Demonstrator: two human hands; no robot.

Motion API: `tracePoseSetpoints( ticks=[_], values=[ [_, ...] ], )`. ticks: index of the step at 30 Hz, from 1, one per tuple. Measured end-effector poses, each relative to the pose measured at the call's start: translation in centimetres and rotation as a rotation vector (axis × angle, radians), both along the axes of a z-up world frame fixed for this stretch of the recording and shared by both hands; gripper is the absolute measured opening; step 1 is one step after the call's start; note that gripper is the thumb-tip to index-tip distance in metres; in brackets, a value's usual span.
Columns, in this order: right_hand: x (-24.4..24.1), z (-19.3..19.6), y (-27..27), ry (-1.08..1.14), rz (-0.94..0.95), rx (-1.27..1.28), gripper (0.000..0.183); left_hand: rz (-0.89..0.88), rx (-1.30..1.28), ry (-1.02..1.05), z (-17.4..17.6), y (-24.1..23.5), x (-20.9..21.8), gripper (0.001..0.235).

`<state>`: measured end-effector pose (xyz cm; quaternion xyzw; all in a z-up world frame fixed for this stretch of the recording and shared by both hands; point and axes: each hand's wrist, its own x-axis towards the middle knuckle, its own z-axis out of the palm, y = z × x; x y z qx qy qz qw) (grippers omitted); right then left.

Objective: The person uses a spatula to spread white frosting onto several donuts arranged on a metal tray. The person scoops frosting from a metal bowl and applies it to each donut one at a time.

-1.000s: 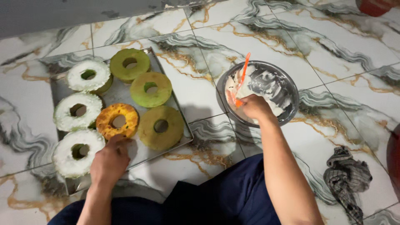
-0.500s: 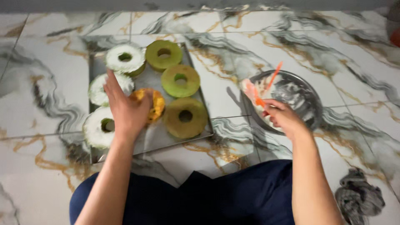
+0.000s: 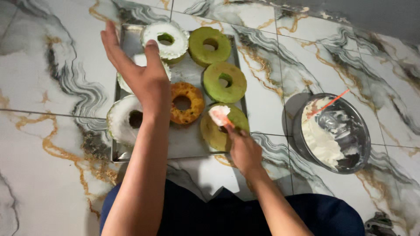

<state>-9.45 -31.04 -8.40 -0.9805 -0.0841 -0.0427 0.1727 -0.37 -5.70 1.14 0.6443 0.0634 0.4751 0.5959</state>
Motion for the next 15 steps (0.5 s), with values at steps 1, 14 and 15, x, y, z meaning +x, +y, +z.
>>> tracePoseSetpoints(
  ticks=[1,14,15],
  values=[
    [-0.2,-0.1,0.4,0.023,0.030,0.054,0.045,-0.025,-0.063,-0.042,0.0,0.4,-0.1,0.067],
    [1.1,0.5,0.5,0.043,0.070,0.023,0.044,-0.316,-0.798,0.031,-0.6,6.9,0.3,0.076],
    [1.2,0.9,0.0,0.076,0.091,0.021,0.039,-0.311,-0.799,0.031,-0.8,6.9,0.4,0.076]
  ],
)
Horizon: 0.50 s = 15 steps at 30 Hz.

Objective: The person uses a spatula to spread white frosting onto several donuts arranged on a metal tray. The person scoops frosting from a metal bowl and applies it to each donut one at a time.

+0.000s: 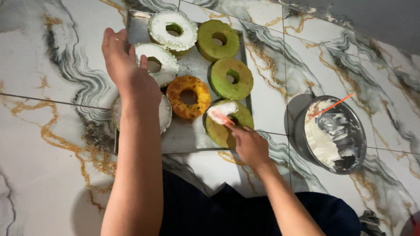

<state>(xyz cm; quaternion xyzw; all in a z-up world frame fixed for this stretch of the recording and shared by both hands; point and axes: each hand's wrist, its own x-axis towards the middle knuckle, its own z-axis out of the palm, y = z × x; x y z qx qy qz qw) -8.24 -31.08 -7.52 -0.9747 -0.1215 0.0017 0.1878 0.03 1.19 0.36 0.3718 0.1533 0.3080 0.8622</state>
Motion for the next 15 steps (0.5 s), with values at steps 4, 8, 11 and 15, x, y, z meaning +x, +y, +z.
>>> tracePoseSetpoints(
  ticks=[4,8,11,15],
  values=[
    [0.7,1.0,-1.4,0.028,-0.099,0.050,0.037,-0.010,0.029,-0.029,-0.6,-0.2,0.4,0.075],
    [0.8,-0.4,-0.4,0.054,-0.075,-0.060,0.021,-0.040,0.114,-0.029,-0.6,-0.1,0.1,0.075],
    [-0.1,-1.4,-2.0,0.118,0.055,0.037,0.037,-0.080,0.094,-0.035,-0.5,-0.1,-0.1,0.073],
    [1.0,0.5,-11.8,0.162,-0.274,0.540,0.078,-0.027,0.036,0.031,-0.2,1.0,-0.8,0.068]
  ],
)
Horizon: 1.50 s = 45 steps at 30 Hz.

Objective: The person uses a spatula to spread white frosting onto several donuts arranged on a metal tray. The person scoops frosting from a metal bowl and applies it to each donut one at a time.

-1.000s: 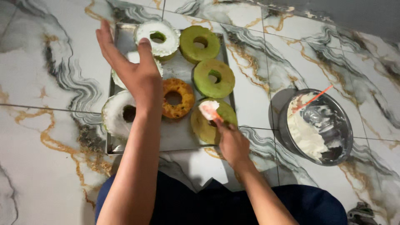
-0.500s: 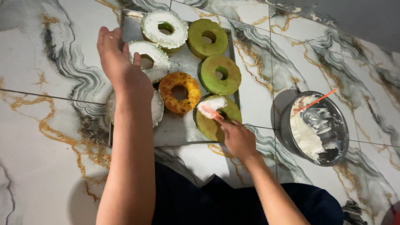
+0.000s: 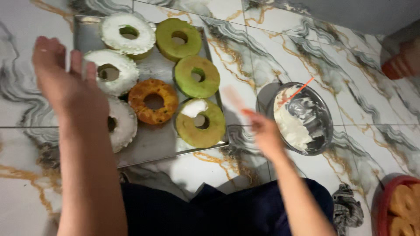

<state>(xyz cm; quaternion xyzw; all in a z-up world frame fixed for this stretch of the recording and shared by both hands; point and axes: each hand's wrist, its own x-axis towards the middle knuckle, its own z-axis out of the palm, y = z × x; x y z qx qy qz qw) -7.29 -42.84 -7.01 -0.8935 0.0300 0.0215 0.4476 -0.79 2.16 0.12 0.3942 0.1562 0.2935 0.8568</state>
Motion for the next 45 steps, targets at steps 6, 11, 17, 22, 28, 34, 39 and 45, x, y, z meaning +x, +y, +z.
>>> tracePoseSetpoints(
  ticks=[6,11,17,22,28,34,39,45],
  values=[
    [4.9,-0.7,-15.1,0.169,-0.409,-0.305,0.035,-0.026,0.092,-0.043,0.3,-1.5,-0.2,0.062],
    [10.3,-5.5,-18.9,0.102,-0.099,-0.815,0.020,-0.040,0.131,0.012,0.5,-1.9,-0.1,0.060],
    [13.4,-7.5,-19.0,0.297,-0.202,-0.724,0.018,-0.034,0.112,-0.018,0.3,-1.8,-0.3,0.057],
    [11.0,-7.0,-18.3,0.261,-0.453,0.057,0.023,-0.038,0.073,0.040,0.9,-1.7,0.0,0.057],
    [8.6,-6.4,-19.8,0.400,-0.375,0.572,0.032,-0.007,0.014,0.069,1.9,-2.0,-0.2,0.055],
    [6.9,-4.6,-19.7,0.451,-0.293,0.797,0.032,-0.011,0.005,0.051,1.6,-1.9,0.0,0.050],
    [1.9,1.6,-15.6,0.322,-0.369,0.781,0.031,0.010,-0.085,0.015,0.9,-1.6,0.6,0.051],
    [-3.3,1.2,-1.1,0.190,-0.304,0.280,0.037,-0.021,-0.040,0.017,0.6,-2.2,0.9,0.065]
  ],
)
